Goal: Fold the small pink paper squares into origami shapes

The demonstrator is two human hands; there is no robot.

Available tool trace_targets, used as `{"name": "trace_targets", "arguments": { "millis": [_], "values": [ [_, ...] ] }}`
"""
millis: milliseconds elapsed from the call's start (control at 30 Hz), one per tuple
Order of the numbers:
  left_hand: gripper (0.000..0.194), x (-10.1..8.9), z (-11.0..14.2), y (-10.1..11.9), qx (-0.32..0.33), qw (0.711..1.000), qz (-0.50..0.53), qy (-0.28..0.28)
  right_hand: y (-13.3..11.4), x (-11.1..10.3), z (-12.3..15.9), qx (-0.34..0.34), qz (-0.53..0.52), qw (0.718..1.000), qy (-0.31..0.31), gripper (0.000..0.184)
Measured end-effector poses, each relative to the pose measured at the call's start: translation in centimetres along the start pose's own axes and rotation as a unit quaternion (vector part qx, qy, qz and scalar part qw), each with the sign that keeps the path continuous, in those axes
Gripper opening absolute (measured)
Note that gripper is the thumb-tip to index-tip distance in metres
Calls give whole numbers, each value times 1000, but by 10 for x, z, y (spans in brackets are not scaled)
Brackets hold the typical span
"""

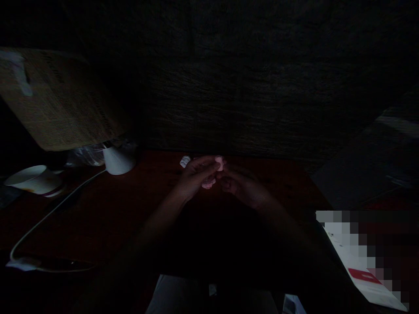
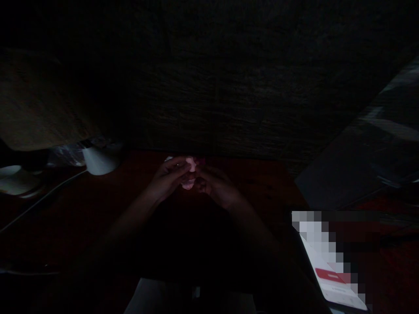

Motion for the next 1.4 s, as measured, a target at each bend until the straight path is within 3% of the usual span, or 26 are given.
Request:
{"name": "trace_targets", "arguments": {
  "millis": [300, 567, 800, 1400],
  "values": [
    [28, 1, -2, 4, -22, 998, 51, 3, 1, 3, 1, -3, 25, 1000, 3, 33],
    [34, -8, -5, 10, 16, 999, 24, 33, 1, 3, 0, -16, 58, 998, 22, 25],
    [44, -9, -4, 3, 6, 1000, 7, 19, 1, 5, 1, -27, 39, 998, 36, 38],
    [34, -5, -2, -1, -73, 995, 64, 23, 2, 5, 2, -8, 14, 1000, 23, 32]
  ]
}}
Point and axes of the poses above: each hand's wrist, its own z-axis away from the middle knuckle, its own x-axis out of the palm, y = z × x, the point moved 6 cm from there along -z, towards the middle knuckle, and after that the axes turned 14 degrees about x, right-handed, at the moved point
